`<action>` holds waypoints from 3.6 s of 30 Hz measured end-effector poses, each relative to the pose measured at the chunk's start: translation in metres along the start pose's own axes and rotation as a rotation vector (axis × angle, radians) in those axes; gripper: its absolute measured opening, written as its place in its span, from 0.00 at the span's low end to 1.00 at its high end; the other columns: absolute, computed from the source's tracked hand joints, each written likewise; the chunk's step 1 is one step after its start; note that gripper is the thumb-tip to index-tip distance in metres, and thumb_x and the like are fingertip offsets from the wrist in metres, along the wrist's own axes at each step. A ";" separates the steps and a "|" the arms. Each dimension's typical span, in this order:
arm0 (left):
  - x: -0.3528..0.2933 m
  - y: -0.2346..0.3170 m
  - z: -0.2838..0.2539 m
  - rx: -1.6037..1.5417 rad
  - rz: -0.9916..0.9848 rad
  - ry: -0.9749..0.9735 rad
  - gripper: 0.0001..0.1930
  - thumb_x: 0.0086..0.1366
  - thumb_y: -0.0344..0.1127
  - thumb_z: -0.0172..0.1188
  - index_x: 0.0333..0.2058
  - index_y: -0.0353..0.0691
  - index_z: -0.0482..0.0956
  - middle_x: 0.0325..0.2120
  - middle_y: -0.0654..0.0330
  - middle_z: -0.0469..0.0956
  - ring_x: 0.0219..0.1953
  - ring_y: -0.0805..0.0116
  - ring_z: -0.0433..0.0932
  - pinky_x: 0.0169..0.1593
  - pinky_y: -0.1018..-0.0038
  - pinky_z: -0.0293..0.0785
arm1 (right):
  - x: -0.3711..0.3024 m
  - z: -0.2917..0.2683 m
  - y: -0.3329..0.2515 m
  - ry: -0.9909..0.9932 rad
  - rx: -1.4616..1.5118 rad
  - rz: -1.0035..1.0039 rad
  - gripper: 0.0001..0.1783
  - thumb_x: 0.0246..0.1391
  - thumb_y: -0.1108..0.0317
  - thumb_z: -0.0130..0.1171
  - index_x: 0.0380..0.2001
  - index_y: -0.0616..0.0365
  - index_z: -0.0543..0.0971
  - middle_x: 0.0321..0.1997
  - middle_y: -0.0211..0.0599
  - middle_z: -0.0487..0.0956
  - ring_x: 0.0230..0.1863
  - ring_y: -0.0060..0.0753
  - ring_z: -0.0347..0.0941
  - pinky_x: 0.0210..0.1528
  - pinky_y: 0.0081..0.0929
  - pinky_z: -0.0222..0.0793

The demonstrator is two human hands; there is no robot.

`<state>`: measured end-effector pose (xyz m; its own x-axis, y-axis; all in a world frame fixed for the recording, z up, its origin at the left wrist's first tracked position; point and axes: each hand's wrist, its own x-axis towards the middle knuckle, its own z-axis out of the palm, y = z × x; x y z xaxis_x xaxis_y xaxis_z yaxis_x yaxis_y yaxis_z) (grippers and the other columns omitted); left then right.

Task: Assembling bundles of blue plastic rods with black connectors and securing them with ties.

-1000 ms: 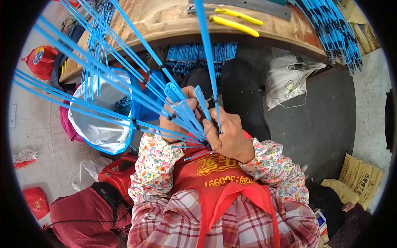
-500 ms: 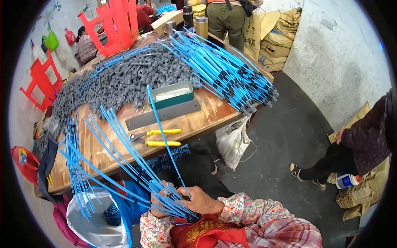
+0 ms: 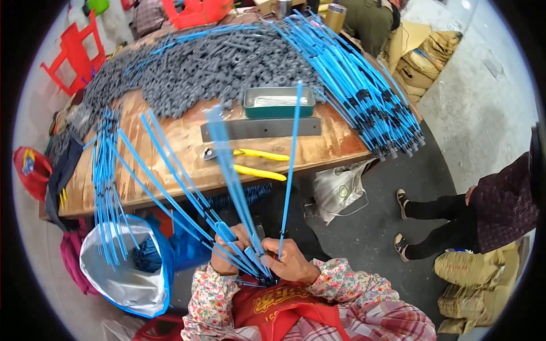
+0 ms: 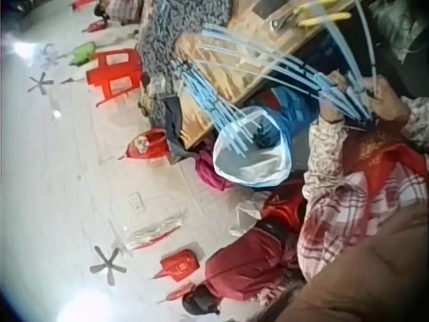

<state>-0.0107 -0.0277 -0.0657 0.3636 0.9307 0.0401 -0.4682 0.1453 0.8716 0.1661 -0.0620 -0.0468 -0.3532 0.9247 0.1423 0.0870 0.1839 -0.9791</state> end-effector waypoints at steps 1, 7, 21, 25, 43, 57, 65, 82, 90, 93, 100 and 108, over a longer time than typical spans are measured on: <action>0.001 0.003 0.004 -0.071 0.036 0.030 0.12 0.58 0.38 0.59 0.23 0.35 0.70 0.25 0.57 0.71 0.27 0.66 0.72 0.30 0.72 0.69 | 0.002 -0.002 -0.001 -0.025 0.002 0.010 0.08 0.56 0.69 0.54 0.34 0.64 0.75 0.23 0.35 0.71 0.25 0.22 0.68 0.29 0.24 0.65; -0.012 0.007 0.001 -0.072 0.073 0.169 0.08 0.55 0.32 0.60 0.25 0.32 0.76 0.25 0.53 0.76 0.27 0.64 0.76 0.28 0.73 0.71 | 0.013 -0.022 -0.018 -0.174 -0.031 0.117 0.08 0.56 0.70 0.52 0.36 0.65 0.75 0.28 0.37 0.76 0.27 0.23 0.72 0.30 0.22 0.68; -0.029 0.005 -0.016 -0.241 -0.036 0.349 0.07 0.53 0.30 0.63 0.26 0.31 0.79 0.25 0.52 0.80 0.23 0.63 0.80 0.28 0.73 0.78 | 0.146 -0.096 -0.084 0.018 -0.143 -0.025 0.10 0.56 0.70 0.52 0.32 0.68 0.76 0.21 0.28 0.76 0.24 0.16 0.71 0.27 0.18 0.68; -0.036 0.009 -0.014 -0.235 0.009 0.401 0.07 0.53 0.29 0.63 0.26 0.30 0.79 0.24 0.52 0.80 0.23 0.63 0.80 0.29 0.72 0.79 | 0.225 -0.107 -0.077 -0.021 -0.418 -0.102 0.11 0.55 0.66 0.55 0.31 0.66 0.77 0.24 0.30 0.78 0.25 0.16 0.72 0.26 0.17 0.67; -0.028 0.007 -0.023 -0.093 -0.141 0.494 0.07 0.51 0.27 0.63 0.27 0.29 0.77 0.20 0.51 0.78 0.20 0.61 0.78 0.26 0.71 0.78 | 0.429 -0.057 -0.051 0.231 -1.405 -0.145 0.10 0.46 0.70 0.53 0.28 0.62 0.82 0.35 0.53 0.80 0.39 0.52 0.78 0.42 0.43 0.74; -0.029 0.013 -0.020 -0.223 -0.002 0.552 0.07 0.52 0.27 0.63 0.27 0.27 0.78 0.23 0.45 0.78 0.24 0.56 0.79 0.28 0.69 0.79 | 0.444 -0.072 -0.061 0.203 -1.223 -0.140 0.17 0.41 0.64 0.54 0.31 0.66 0.80 0.35 0.58 0.79 0.40 0.58 0.76 0.44 0.46 0.71; -0.048 0.005 -0.028 -0.138 -0.041 0.455 0.08 0.60 0.34 0.58 0.30 0.35 0.72 0.24 0.52 0.77 0.26 0.60 0.79 0.29 0.69 0.78 | 0.403 -0.088 -0.103 0.474 -0.873 -0.462 0.15 0.41 0.62 0.58 0.21 0.68 0.76 0.25 0.52 0.79 0.30 0.50 0.77 0.34 0.41 0.73; -0.048 -0.052 -0.081 -0.566 0.275 -0.408 0.19 0.62 0.48 0.57 0.33 0.34 0.71 0.23 0.58 0.72 0.24 0.66 0.72 0.29 0.71 0.67 | 0.075 -0.003 -0.024 -0.149 0.692 0.220 0.09 0.47 0.76 0.55 0.34 0.67 0.74 0.19 0.34 0.72 0.18 0.21 0.66 0.17 0.15 0.56; -0.012 -0.092 -0.141 -0.660 0.170 -1.043 0.18 0.62 0.47 0.56 0.31 0.35 0.72 0.23 0.57 0.74 0.25 0.65 0.74 0.30 0.71 0.69 | 0.044 0.016 -0.019 -0.133 1.082 0.368 0.11 0.52 0.74 0.55 0.39 0.67 0.74 0.23 0.37 0.75 0.23 0.26 0.72 0.20 0.15 0.61; -0.045 -0.092 -0.124 -0.665 0.159 -1.027 0.17 0.62 0.46 0.56 0.30 0.35 0.72 0.23 0.57 0.74 0.24 0.65 0.75 0.29 0.71 0.70 | 0.035 0.016 -0.016 -0.142 1.105 0.426 0.12 0.53 0.72 0.55 0.40 0.66 0.74 0.25 0.39 0.76 0.25 0.29 0.74 0.22 0.17 0.64; -0.101 -0.047 -0.057 -0.576 0.142 -0.352 0.12 0.60 0.36 0.56 0.30 0.30 0.72 0.18 0.55 0.74 0.21 0.66 0.76 0.26 0.73 0.74 | 0.010 0.033 0.010 -0.162 0.930 0.427 0.12 0.53 0.71 0.56 0.41 0.66 0.75 0.30 0.41 0.78 0.31 0.32 0.76 0.31 0.20 0.70; -0.039 0.001 -0.030 -1.068 -0.226 -0.639 0.08 0.58 0.31 0.59 0.26 0.32 0.74 0.16 0.58 0.74 0.19 0.69 0.75 0.24 0.75 0.72 | 0.001 0.029 0.010 -0.134 0.156 0.029 0.09 0.51 0.76 0.60 0.38 0.64 0.79 0.30 0.33 0.79 0.32 0.20 0.74 0.35 0.18 0.69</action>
<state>-0.0495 -0.0539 -0.0814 0.7036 0.5655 0.4304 -0.6520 0.7546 0.0744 0.1402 -0.0691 -0.0605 -0.4748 0.8741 0.1027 -0.0420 0.0941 -0.9947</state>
